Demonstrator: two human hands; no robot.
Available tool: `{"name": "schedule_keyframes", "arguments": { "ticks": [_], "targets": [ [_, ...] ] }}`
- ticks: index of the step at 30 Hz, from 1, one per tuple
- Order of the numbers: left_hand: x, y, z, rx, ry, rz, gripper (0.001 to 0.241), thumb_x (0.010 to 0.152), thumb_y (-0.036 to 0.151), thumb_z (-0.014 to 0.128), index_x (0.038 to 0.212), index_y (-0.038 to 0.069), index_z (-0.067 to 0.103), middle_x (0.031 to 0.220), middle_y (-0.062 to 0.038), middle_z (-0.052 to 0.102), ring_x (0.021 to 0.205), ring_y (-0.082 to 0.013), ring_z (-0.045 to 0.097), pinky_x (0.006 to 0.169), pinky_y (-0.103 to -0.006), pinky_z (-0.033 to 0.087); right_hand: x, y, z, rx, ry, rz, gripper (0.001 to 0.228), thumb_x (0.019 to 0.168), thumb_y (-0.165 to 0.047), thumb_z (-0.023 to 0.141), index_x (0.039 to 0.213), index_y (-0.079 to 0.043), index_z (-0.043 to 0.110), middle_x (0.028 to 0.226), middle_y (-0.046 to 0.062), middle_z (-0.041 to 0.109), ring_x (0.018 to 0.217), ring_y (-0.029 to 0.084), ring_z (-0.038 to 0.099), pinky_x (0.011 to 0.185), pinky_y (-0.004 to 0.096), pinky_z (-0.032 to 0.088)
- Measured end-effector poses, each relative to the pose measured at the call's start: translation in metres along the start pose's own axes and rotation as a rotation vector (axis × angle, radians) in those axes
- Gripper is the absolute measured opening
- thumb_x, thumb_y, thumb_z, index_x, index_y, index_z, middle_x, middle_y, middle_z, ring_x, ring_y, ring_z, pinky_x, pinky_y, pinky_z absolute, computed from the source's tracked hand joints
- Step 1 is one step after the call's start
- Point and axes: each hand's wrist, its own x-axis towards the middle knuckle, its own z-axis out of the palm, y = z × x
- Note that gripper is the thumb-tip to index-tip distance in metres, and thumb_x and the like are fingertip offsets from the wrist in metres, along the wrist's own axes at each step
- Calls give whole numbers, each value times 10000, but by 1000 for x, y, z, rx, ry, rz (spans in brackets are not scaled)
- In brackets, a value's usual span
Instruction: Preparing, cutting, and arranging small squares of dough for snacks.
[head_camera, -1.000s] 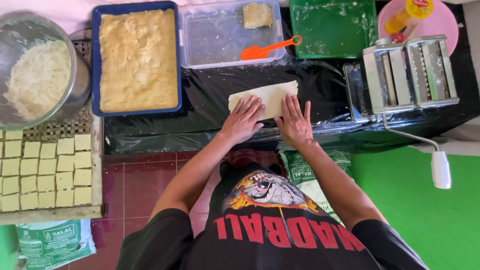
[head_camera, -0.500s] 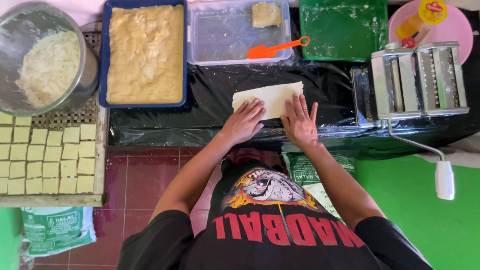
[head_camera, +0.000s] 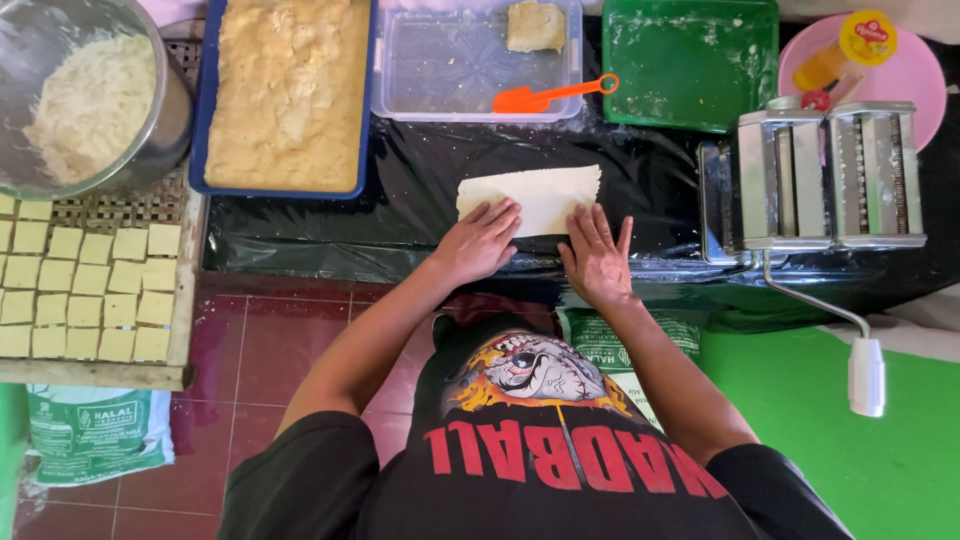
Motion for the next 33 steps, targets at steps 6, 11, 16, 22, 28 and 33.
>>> {"name": "schedule_keyframes", "arguments": {
  "ticks": [6,11,16,22,28,33],
  "targets": [
    [7,6,-6,-42,-16,-58,514,996,355,607,1326,-38,623,1547,-156,505,1487,-281,410,1191,-463,350,11,-4,-8,12,1,-5,599,1054,-391,528,1518,-12,502,1617,142,423,1548,355,304,1216,720,98],
    [-2,14,5,-36,3,-44,518,980,330,609,1342,-40,612,1522,-165,517,1460,-289,420,1186,-469,355,9,-3,4,-32,-20,-50,613,1038,-401,533,1510,-13,493,1615,139,426,1538,350,310,1189,729,92],
    [2,13,6,-116,-11,-86,513,994,324,603,1357,-38,587,1523,-169,518,1473,-295,422,1201,-467,351,27,-1,-4,9,-73,-4,568,1063,-402,520,1506,-49,484,1638,119,392,1568,340,273,1222,716,80],
    [3,7,11,-65,103,-127,587,980,342,603,1415,-47,534,1540,-198,479,1483,-328,384,1208,-483,317,46,2,6,-30,-142,22,660,1067,-427,449,1585,-28,361,1683,115,279,1568,360,150,1169,737,18],
    [7,3,11,-78,84,-146,612,1017,349,594,1490,-22,479,1594,-174,412,1532,-316,331,1253,-481,283,48,-2,13,-66,-81,10,700,1065,-463,400,1603,-26,295,1728,123,220,1607,350,110,1192,722,3],
    [6,4,14,-118,7,-184,672,971,395,588,1503,16,432,1621,-159,351,1535,-305,275,1239,-506,231,43,-9,11,-34,-128,-29,732,999,-448,507,1545,22,375,1639,170,291,1526,357,182,1114,754,50]
  ]
}}
